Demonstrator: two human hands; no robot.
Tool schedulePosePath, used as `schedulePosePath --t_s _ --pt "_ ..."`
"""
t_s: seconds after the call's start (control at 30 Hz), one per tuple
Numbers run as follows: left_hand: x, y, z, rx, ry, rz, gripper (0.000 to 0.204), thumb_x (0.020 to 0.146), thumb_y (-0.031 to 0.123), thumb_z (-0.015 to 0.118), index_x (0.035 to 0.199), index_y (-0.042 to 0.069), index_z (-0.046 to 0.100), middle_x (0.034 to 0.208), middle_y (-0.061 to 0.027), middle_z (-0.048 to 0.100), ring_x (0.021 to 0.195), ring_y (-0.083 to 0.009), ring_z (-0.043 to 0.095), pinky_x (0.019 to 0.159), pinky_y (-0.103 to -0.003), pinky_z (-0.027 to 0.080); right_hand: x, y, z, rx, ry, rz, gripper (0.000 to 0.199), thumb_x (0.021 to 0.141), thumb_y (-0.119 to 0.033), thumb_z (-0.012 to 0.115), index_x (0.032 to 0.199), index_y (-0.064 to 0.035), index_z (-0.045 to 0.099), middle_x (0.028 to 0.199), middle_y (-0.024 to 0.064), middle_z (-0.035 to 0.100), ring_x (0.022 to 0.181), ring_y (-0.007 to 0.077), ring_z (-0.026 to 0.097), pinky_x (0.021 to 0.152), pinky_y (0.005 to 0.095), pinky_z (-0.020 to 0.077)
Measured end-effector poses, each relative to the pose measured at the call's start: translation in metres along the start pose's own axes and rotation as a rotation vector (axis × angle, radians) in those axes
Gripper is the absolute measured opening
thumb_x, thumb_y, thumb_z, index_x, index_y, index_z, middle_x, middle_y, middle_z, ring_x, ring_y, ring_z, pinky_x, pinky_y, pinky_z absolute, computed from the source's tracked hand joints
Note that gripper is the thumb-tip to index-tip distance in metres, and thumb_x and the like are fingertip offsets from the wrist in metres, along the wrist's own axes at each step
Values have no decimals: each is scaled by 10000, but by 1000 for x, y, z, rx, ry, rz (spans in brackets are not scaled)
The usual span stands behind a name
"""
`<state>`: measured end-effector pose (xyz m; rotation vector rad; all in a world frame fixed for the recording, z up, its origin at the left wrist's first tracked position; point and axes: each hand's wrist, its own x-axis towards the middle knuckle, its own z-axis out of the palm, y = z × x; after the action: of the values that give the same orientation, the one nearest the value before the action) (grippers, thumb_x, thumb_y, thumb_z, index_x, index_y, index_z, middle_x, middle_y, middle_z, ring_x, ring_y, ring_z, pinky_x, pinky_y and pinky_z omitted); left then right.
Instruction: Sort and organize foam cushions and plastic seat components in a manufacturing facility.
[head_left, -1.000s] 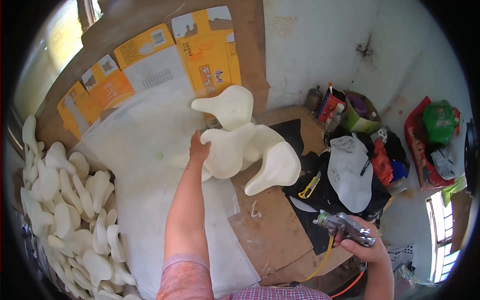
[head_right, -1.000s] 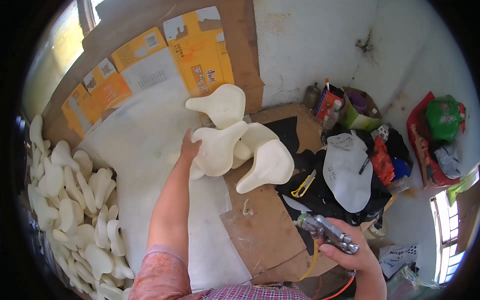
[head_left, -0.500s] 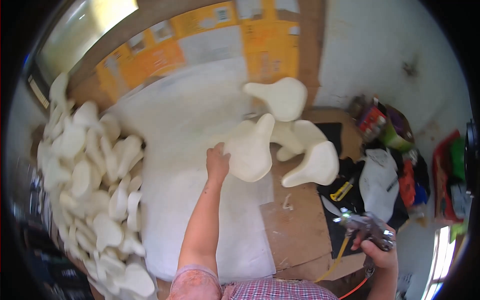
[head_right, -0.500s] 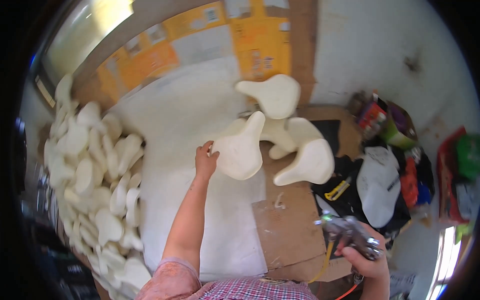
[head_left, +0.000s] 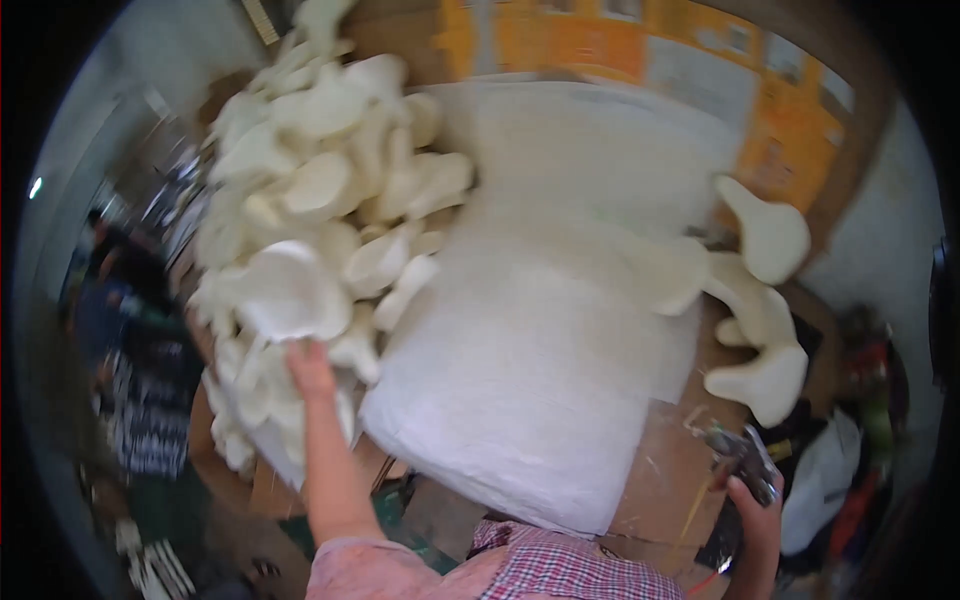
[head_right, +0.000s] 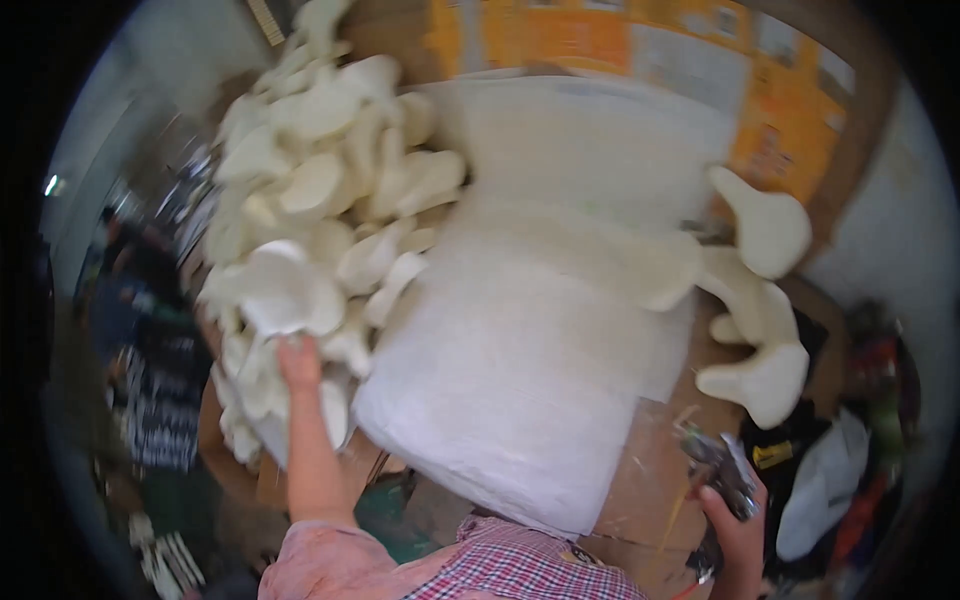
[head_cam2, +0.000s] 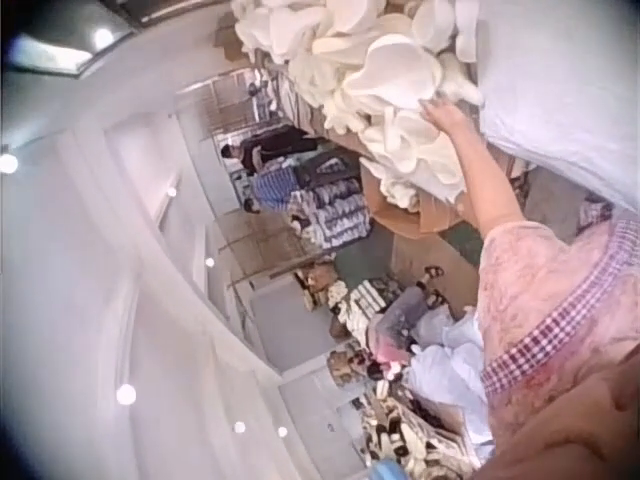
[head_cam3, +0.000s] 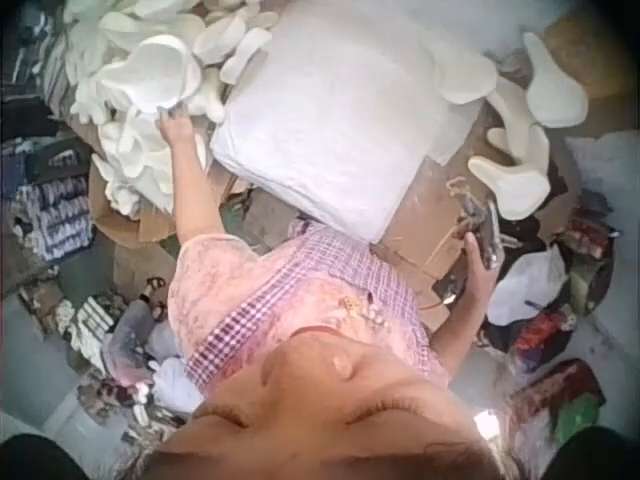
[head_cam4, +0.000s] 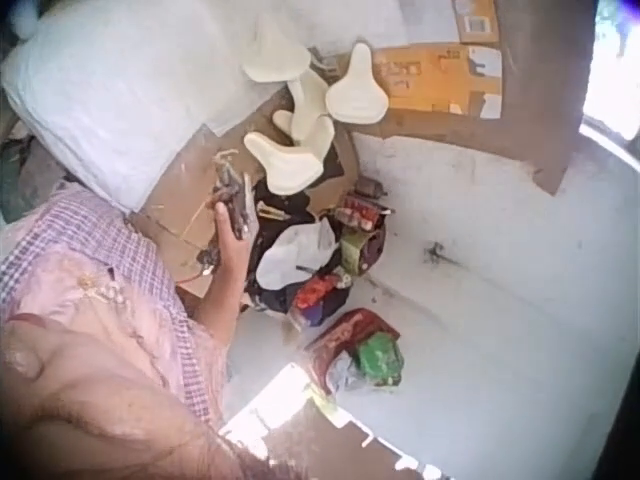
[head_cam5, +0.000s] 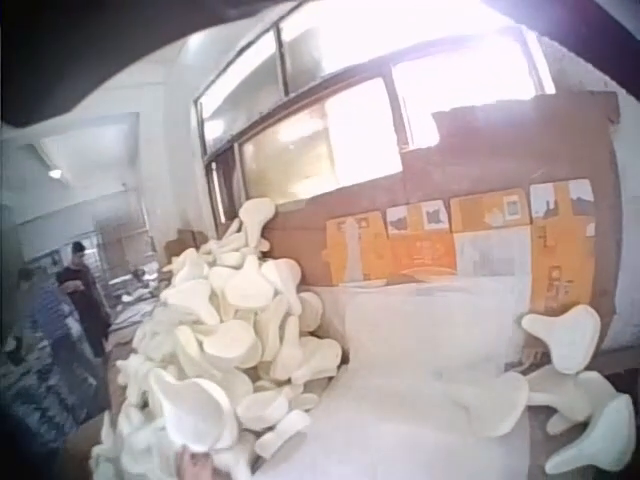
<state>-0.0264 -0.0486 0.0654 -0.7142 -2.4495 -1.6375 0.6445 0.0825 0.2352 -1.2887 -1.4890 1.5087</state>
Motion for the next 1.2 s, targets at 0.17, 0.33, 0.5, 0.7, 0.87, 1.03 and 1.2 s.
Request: schedulePosePath --t_s 0.17,0.33,0.5,0.7,0.87,1.03,1.2 --pt "13 94 144 -802 -253 -448 512 828 263 597 1259 76 395 1242 -90 440 1076 -265 466 885 -396 420 10 -6 -7 97 12 53 490 762 -106 659 1191 44 477 900 52 591 814 103 560 746 262 482" --pt "-162 150 384 -677 -1117 -877 244 832 238 609 1007 89 528 894 -103 579 840 -306 590 743 -464 526 -4 -21 -41 80 172 23 473 766 -104 663 1179 40 484 887 51 593 804 96 557 737 256 477" --pt "-301 261 471 -752 -1072 -1412 551 847 342 593 1254 51 363 1167 -187 443 1114 -356 426 890 -551 422 2 -27 -54 9 203 -75 493 755 -137 663 1172 51 478 846 73 611 771 124 577 711 265 471" --pt "-268 316 422 -748 -558 -658 586 747 221 717 1190 11 397 1143 -117 482 980 -238 523 824 -368 472 3 -22 -65 19 227 -81 515 759 -95 664 1212 44 461 849 62 611 771 105 578 701 246 470" --pt "-259 306 323 -84 -538 357 638 689 198 764 1186 -2 416 1121 -124 496 934 -220 551 711 -305 485 14 -16 -51 84 203 -38 516 760 -117 661 1210 39 464 866 57 605 774 99 568 708 242 465" --pt "-267 251 308 116 -483 920 656 728 282 723 1234 1 414 1006 -113 564 802 -215 573 685 -320 477 5 -13 -33 -54 170 4 504 759 -109 677 1212 -2 482 868 40 602 775 85 553 707 234 455" --pt "-273 218 313 76 -1562 -474 687 803 436 603 1329 64 363 1094 -129 545 892 -205 546 679 -338 472 -32 -12 -26 -128 125 62 496 771 -93 673 1218 -2 477 880 39 595 783 85 545 708 235 452"
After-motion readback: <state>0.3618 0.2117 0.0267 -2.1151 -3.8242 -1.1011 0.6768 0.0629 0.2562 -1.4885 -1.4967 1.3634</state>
